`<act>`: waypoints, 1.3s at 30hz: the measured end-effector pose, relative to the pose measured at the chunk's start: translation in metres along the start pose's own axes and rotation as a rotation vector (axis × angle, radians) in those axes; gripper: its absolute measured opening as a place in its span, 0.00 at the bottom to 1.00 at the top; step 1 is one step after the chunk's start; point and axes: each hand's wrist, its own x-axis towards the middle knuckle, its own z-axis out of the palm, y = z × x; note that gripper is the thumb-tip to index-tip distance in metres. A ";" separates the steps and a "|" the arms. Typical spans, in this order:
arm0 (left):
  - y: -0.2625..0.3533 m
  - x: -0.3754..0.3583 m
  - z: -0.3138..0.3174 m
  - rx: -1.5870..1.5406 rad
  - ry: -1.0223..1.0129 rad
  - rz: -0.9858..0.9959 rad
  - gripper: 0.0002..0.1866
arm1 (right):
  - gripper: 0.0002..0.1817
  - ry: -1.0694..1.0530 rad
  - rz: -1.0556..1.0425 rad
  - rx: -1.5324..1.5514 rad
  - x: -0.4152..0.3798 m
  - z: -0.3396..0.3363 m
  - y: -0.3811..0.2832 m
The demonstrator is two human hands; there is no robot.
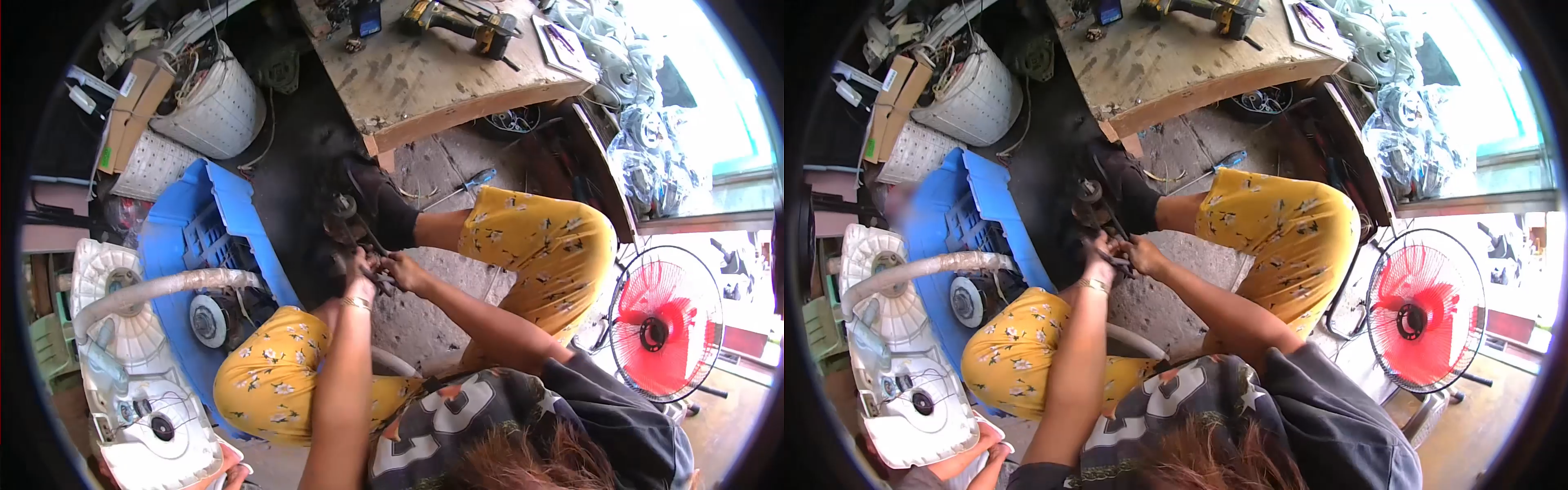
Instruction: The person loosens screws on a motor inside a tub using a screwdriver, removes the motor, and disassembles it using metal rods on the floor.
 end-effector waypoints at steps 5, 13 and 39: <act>-0.068 0.006 -0.026 0.378 0.017 0.318 0.15 | 0.19 0.148 -0.135 -0.547 -0.009 -0.005 0.101; -0.033 0.048 -0.037 0.241 -0.137 0.206 0.19 | 0.21 -0.113 -0.152 -0.252 0.005 -0.014 0.034; -0.081 -0.006 -0.030 1.364 -0.090 -0.332 0.15 | 0.14 -0.374 0.627 -0.998 -0.041 -0.089 0.140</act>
